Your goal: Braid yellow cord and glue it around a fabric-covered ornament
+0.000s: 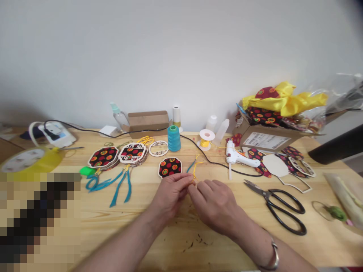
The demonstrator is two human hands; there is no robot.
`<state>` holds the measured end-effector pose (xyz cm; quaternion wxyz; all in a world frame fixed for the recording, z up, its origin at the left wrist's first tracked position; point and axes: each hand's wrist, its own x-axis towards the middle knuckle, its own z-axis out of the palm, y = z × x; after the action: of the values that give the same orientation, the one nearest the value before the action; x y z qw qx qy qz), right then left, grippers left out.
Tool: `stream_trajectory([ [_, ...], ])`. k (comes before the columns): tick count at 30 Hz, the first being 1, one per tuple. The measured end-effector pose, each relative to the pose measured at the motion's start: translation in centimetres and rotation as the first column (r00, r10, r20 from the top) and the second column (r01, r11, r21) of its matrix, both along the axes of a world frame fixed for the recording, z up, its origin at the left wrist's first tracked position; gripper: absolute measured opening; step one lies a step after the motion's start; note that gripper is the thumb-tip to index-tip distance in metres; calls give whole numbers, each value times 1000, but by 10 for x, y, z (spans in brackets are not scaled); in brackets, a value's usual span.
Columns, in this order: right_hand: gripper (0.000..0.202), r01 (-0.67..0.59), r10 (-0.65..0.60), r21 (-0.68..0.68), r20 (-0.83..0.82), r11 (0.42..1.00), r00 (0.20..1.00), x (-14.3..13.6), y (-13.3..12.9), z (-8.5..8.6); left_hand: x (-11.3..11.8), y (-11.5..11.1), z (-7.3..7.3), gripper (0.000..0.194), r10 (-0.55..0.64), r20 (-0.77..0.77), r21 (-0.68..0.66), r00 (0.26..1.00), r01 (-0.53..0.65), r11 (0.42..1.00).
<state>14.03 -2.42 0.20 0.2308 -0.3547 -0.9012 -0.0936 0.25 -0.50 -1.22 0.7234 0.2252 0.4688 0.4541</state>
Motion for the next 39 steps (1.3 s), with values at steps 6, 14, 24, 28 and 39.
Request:
stream_trajectory([
  [6,20,-57,-440,-672,-544,738,715,6,18,2,0,1,-3,17,1,-102,37,995,3,999],
  [14,24,-515,-712,-822,-510,241,482,2,25,-3,2,-1,1,18,-63,-181,104,981,83,991],
  [24,16,-478,-670,-838,-515,263,534,6,29,-2,1,-3,-2,21,-144,-208,126,967,173,977],
  [28,13,-431,-653,-846,-521,313,550,7,30,-1,1,-2,0,21,-156,-198,137,968,185,973],
  [39,14,-452,-594,-838,-540,307,597,13,32,-1,1,-1,0,19,-125,-193,130,973,152,980],
])
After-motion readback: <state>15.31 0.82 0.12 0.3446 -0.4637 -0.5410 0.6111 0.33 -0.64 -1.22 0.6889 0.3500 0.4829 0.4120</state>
